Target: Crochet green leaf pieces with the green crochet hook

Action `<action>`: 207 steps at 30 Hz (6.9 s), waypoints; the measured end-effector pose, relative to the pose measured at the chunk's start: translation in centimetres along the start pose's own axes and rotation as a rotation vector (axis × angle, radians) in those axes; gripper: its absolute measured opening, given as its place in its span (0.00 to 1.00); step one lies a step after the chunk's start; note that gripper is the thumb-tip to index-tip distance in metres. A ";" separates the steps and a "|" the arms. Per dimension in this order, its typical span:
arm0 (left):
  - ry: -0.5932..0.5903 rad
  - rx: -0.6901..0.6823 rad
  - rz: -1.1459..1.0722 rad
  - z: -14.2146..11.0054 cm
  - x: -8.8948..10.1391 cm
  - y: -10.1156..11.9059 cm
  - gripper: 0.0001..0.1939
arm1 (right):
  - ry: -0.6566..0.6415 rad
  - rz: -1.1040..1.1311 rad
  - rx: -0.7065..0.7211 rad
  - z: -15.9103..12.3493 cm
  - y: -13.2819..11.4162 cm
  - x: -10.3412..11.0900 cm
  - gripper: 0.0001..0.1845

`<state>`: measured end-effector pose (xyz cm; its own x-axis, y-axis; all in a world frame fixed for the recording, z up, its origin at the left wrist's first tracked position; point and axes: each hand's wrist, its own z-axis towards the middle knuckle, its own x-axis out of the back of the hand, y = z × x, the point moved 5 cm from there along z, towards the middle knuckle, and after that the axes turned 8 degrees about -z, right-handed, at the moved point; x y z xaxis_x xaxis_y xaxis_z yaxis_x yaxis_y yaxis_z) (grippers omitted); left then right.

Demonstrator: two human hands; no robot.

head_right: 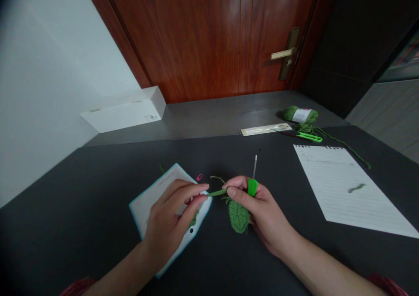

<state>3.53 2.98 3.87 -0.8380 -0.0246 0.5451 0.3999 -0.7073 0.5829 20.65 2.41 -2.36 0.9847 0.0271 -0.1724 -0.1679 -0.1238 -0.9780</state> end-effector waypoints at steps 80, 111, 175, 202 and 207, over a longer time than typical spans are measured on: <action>0.280 0.782 -1.283 -0.3 -0.8 -3.5 0.04 | 0.086 -0.099 0.156 1.9 -2.3 -1.5 0.15; -0.163 0.821 -0.879 -0.5 -2.0 -1.9 0.07 | 0.027 -0.214 0.218 1.5 -3.9 -1.3 0.07; -0.297 0.837 -1.730 -1.5 -3.8 -1.7 0.08 | -0.083 0.009 0.088 1.5 -1.9 -3.0 0.14; -0.277 0.275 -0.418 0.2 0.5 -1.0 0.32 | -0.316 0.076 -0.194 1.5 -0.6 -2.7 0.13; -0.145 0.596 -0.671 -0.6 -0.7 -2.5 0.39 | -0.283 0.135 -0.186 1.7 -0.5 -2.8 0.14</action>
<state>2.88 4.35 1.65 -0.9253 0.3783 0.0259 0.0045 -0.0571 0.9984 17.92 4.11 -1.55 0.8977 0.2683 -0.3496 -0.2581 -0.3230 -0.9105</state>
